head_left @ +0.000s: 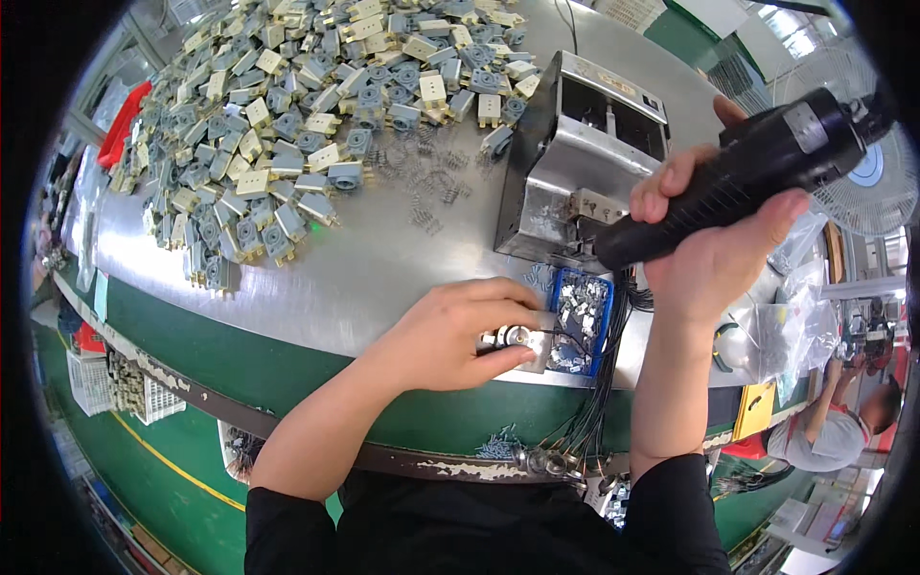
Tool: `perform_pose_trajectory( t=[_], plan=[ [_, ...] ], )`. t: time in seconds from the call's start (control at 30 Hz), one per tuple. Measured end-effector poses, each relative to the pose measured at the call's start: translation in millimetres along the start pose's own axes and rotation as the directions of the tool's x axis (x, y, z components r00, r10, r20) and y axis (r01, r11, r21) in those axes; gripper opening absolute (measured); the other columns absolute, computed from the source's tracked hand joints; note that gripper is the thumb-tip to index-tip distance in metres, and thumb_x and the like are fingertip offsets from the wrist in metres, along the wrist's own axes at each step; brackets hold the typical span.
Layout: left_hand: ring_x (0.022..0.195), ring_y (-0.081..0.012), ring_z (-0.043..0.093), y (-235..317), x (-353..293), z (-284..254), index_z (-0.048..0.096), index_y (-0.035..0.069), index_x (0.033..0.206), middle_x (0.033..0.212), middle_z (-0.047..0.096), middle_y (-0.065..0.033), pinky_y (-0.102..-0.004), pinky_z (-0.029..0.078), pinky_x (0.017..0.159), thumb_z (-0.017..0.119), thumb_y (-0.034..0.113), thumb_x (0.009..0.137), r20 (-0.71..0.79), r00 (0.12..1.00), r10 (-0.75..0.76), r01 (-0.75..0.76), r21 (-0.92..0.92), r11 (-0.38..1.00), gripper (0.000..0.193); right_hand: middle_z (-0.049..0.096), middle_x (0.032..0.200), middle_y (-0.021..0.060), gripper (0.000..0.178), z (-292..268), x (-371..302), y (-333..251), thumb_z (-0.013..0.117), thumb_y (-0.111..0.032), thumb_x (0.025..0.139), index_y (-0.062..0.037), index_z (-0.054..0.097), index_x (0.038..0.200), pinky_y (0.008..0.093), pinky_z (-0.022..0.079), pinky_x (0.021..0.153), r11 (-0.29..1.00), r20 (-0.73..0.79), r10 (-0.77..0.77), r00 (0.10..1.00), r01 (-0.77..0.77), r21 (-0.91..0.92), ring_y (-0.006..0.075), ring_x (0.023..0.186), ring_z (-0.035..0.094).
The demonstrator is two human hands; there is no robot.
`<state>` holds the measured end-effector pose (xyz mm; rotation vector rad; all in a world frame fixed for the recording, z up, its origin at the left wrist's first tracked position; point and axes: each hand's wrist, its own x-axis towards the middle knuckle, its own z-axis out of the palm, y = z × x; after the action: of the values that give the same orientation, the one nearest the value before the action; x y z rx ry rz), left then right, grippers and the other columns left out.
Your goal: Assembling and securing small metal and plastic components onto wires using an electric screwdriver.
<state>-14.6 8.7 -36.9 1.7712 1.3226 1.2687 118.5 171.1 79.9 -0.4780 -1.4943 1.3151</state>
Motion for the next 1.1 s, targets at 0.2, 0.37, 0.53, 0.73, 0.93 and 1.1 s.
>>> perform_pose_trajectory(
  t=[0.2,0.37,0.53,0.73,0.93,1.1],
  plan=[
    [0.109,-0.0322,0.07,-5,1,4,0.073,0.002,0.109,0.119,0.072,-0.0153,-0.0406,0.055,0.094,0.087,0.012,0.078,-0.168,0.985,-0.028,0.011,-0.098,0.995,0.036,0.05,0.071,0.0054,0.112,17,-23,-19,0.037,-0.091,0.088,0.0018,0.035,0.151,0.0339,0.043,0.051,0.965,0.121,0.086,0.989,-0.113,0.236,0.0172,0.052,0.049],
    [0.092,-0.0286,0.072,-4,-2,3,0.077,0.003,0.1,0.101,0.074,-0.012,-0.0372,0.057,0.08,0.082,0.014,0.084,-0.143,0.989,-0.026,0.004,-0.152,0.988,0.021,0.052,0.07,0.007,0.116,35,-40,-19,0.036,-0.092,0.087,0.0053,0.032,0.15,0.033,0.046,0.05,0.986,0.253,0.096,0.963,-0.127,0.107,0.0182,0.05,0.052],
    [0.083,-0.0274,0.072,0,-2,0,0.078,0.003,0.096,0.093,0.075,-0.0117,-0.0365,0.057,0.075,0.079,0.011,0.086,-0.129,0.992,-0.013,-0.006,-0.143,0.99,0.013,0.053,0.071,0.0075,0.116,37,-42,-21,0.035,-0.092,0.087,0.0053,0.03,0.151,0.0331,0.047,0.051,0.993,0.283,0.083,0.955,-0.102,0.053,0.0188,0.05,0.053],
    [0.088,-0.027,0.074,-1,-3,0,0.079,0.003,0.097,0.098,0.077,-0.0116,-0.0359,0.057,0.078,0.077,0.01,0.087,-0.135,0.991,-0.013,-0.012,-0.184,0.983,0.012,0.052,0.072,0.0071,0.116,36,-41,-22,0.033,-0.092,0.088,0.0045,0.029,0.152,0.0342,0.047,0.052,0.983,0.259,0.078,0.963,-0.117,0.138,0.0188,0.051,0.052],
    [0.09,-0.0266,0.074,0,-1,-2,0.079,0.004,0.098,0.1,0.077,-0.0116,-0.0363,0.057,0.08,0.077,0.009,0.088,-0.101,0.995,-0.012,-0.007,-0.177,0.984,0.012,0.052,0.072,0.0069,0.116,33,-40,-24,0.033,-0.092,0.087,0.0037,0.029,0.152,0.0337,0.047,0.052,0.983,0.269,0.053,0.962,-0.099,0.158,0.0183,0.051,0.053],
    [0.09,-0.0259,0.074,-1,-1,-1,0.08,0.004,0.098,0.1,0.078,-0.0115,-0.0357,0.057,0.08,0.077,0.008,0.087,-0.129,0.992,-0.014,-0.014,-0.219,0.976,0.012,0.052,0.071,0.0069,0.116,32,-39,-26,0.034,-0.093,0.087,0.0034,0.03,0.152,0.0331,0.046,0.051,0.98,0.255,0.071,0.964,-0.116,0.165,0.0181,0.051,0.053]
  ],
)
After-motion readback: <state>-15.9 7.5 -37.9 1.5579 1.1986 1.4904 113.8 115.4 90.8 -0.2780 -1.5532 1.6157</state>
